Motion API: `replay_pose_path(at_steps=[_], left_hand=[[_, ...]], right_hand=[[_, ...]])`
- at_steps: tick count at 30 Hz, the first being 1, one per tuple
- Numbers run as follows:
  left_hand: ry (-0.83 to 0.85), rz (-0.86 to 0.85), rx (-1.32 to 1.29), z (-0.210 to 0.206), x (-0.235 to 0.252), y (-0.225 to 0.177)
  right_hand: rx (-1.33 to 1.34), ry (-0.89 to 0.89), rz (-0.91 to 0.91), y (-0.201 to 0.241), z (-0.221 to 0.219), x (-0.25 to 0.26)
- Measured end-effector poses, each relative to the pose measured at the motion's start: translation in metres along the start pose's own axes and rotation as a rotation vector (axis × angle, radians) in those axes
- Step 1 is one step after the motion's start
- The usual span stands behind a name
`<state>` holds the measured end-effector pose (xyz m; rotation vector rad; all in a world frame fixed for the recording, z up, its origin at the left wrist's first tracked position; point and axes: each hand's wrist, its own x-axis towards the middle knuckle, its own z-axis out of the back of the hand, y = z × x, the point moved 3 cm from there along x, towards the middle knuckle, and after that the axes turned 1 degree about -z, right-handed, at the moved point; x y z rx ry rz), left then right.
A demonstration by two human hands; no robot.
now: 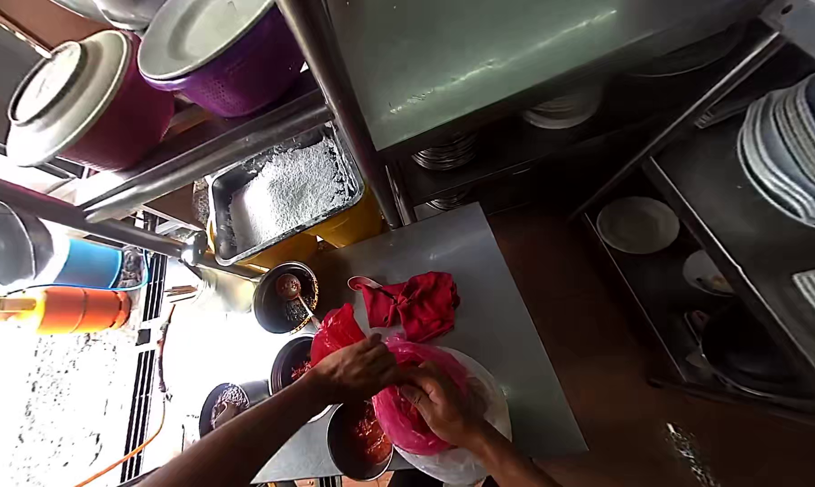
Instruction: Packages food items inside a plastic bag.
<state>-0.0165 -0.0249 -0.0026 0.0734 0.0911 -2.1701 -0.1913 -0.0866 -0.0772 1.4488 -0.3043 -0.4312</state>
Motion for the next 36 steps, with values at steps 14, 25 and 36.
replay_pose_path(at_steps=[14,25,36], left_hand=[[-0.264,1.353,-2.593,-0.012,0.041,-0.076],[-0.286,1.228,-1.952,-0.01,0.028,-0.066],[0.325,1.005,-0.959,-0.008,0.046,-0.075]], right_hand=[[-0.193,-0.762,-0.065,-0.003,-0.027,-0.031],[-0.517,-0.464,-0.173,0.015,0.015,-0.012],[0.278,-0.13,-0.686,0.02,0.018,-0.023]])
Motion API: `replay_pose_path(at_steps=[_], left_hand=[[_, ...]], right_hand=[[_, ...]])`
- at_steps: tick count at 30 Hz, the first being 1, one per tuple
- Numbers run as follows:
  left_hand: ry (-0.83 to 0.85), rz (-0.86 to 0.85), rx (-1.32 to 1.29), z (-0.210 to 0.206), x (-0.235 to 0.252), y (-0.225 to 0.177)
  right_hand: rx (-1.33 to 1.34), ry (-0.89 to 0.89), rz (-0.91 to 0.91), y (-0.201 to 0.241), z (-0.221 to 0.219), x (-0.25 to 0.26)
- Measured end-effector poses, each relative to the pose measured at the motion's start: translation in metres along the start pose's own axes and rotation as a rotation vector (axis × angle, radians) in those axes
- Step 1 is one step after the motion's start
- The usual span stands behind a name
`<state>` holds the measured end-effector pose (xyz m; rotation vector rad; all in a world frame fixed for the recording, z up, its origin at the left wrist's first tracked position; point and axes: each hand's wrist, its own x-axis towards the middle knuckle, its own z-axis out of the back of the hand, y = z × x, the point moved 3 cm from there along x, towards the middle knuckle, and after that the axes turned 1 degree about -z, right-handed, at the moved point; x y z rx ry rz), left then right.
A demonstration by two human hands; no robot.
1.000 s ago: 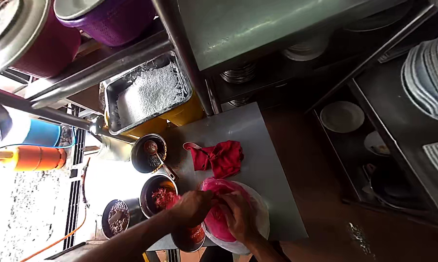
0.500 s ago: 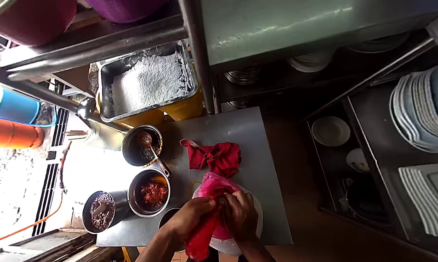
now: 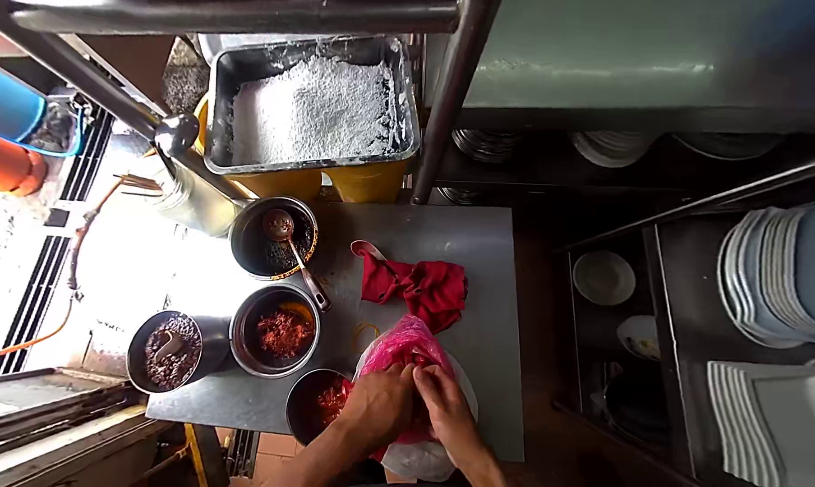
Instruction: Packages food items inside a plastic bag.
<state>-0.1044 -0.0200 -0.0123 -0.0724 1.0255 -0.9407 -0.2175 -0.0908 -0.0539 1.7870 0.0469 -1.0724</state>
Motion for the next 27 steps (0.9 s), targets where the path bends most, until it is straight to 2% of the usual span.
replay_pose_path(at_steps=[4,7,11,15,19,22,27], left_hand=[[-0.276,-0.12,0.1,-0.027,-0.002,0.013],[-0.515,-0.143,0.215,-0.048,-0.014,0.014],[-0.781,-0.113,0.351,-0.072,-0.023,0.003],[-0.886,-0.123,0.41,-0.09,-0.022,-0.001],[-0.915,-0.187,0.437,-0.092,-0.022,0.006],[-0.963,-0.194,0.387,-0.092,-0.017,0.01],[-1.101,-0.15,0.239,-0.098,-0.01,0.01]], right_hand=[[0.205,-0.109,-0.164,0.002,-0.005,-0.003],[0.056,-0.131,-0.168,0.0,-0.008,-0.001],[-0.023,-0.18,-0.307,0.007,-0.014,-0.005],[0.012,-0.151,-0.45,0.013,-0.008,-0.023],[-0.256,-0.022,-0.385,0.024,0.0,-0.036],[-0.361,0.005,-0.314,0.037,-0.002,-0.047],[-0.169,-0.017,-0.259,0.034,-0.009,-0.068]])
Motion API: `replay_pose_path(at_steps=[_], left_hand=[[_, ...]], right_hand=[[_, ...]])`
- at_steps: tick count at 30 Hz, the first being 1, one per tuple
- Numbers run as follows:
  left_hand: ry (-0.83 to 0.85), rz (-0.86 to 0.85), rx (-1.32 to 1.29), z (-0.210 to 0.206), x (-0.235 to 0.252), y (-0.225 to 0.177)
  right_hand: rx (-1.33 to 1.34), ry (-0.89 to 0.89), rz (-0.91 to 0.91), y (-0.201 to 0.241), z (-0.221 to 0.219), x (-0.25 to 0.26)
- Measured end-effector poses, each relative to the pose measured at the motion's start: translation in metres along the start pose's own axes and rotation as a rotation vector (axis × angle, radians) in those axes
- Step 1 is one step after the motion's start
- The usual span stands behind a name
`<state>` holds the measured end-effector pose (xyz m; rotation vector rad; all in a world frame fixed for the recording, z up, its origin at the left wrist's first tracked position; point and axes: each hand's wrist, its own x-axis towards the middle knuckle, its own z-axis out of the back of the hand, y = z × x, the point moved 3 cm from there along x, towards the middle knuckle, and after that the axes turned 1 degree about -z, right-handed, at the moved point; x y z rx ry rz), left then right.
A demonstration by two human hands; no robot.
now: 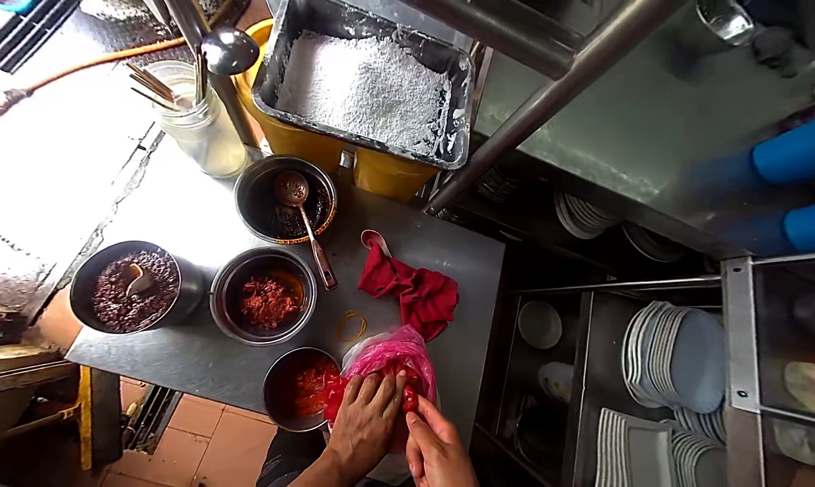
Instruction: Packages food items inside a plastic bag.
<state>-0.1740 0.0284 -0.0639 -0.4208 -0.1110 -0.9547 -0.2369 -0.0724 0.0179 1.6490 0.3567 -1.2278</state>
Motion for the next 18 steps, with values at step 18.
replay_pose_path(at_steps=[18], left_hand=[[0.104,-0.185,-0.126,0.022,0.002,-0.008]], right_hand=[[-1.34,0.081,0.526,0.106,-0.047,0.157]])
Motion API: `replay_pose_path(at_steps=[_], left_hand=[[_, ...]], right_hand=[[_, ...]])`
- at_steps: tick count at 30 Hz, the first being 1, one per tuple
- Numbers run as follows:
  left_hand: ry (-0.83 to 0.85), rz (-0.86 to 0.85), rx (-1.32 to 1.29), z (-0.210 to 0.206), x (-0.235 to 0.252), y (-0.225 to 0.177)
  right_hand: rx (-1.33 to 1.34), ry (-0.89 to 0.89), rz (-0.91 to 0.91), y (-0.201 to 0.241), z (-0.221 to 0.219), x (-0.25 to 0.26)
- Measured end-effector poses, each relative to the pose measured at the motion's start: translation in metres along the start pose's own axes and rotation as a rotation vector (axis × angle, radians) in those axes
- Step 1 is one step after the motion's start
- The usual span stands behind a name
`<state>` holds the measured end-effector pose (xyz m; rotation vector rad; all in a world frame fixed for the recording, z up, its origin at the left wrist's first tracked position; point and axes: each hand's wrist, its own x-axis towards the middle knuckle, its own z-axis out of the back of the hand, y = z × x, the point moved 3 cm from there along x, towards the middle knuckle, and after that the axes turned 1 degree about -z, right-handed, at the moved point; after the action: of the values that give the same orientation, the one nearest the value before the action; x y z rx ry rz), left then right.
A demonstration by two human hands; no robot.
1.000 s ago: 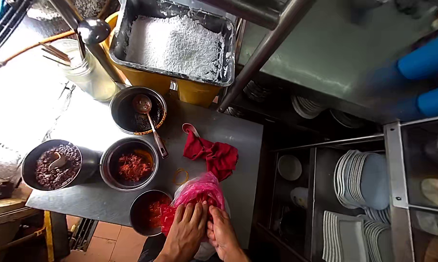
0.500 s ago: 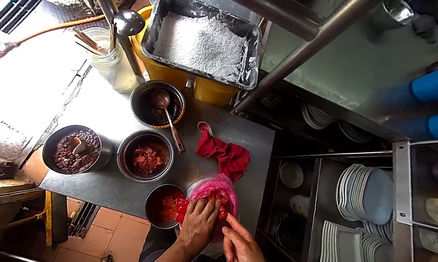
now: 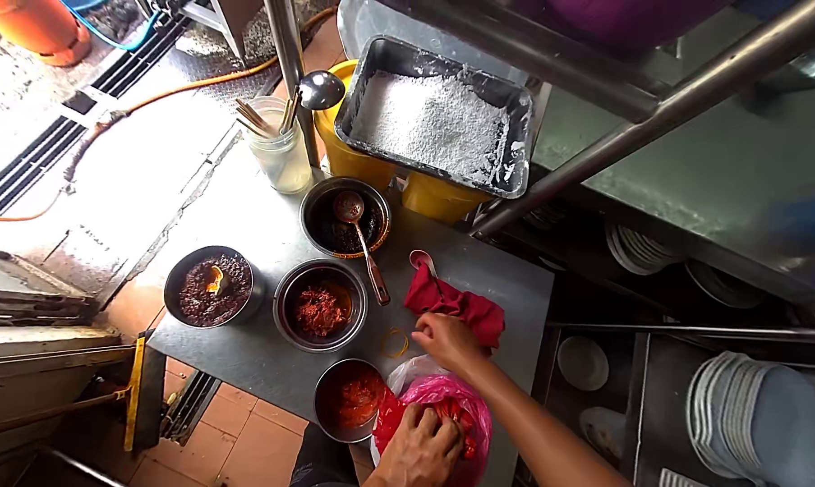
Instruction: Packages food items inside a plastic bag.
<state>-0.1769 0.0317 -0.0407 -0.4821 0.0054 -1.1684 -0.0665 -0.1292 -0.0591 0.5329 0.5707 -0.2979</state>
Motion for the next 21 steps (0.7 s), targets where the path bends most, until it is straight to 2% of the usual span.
replay_pose_path(at_steps=[1,3,6,8,12,15,17,21], left_hand=[[0.018,-0.01,0.011,0.0,0.0,-0.001],[0.032,-0.02,0.019,0.001,0.001,-0.003],[0.031,-0.008,0.025,-0.001,0.002,-0.003],[0.056,-0.002,0.024,-0.002,0.004,-0.004],[0.082,0.002,0.009,-0.005,0.008,0.0],[0.102,-0.009,0.011,-0.006,0.006,0.004],[0.103,-0.017,0.014,-0.008,0.004,0.005],[0.083,-0.016,0.049,-0.014,0.003,0.006]], right_hand=[[-0.102,0.054,0.004,0.008,-0.012,0.013],[-0.23,0.024,0.087,0.015,-0.032,0.024],[-0.322,-0.249,0.346,0.008,-0.053,0.027],[-0.377,-0.362,0.46,0.004,-0.06,0.028],[-0.395,-0.254,0.416,0.004,-0.053,0.033],[-0.27,-0.327,0.45,-0.009,-0.05,0.032],[-0.089,-0.38,0.442,-0.017,-0.045,0.029],[0.447,-0.367,0.227,-0.03,-0.022,0.009]])
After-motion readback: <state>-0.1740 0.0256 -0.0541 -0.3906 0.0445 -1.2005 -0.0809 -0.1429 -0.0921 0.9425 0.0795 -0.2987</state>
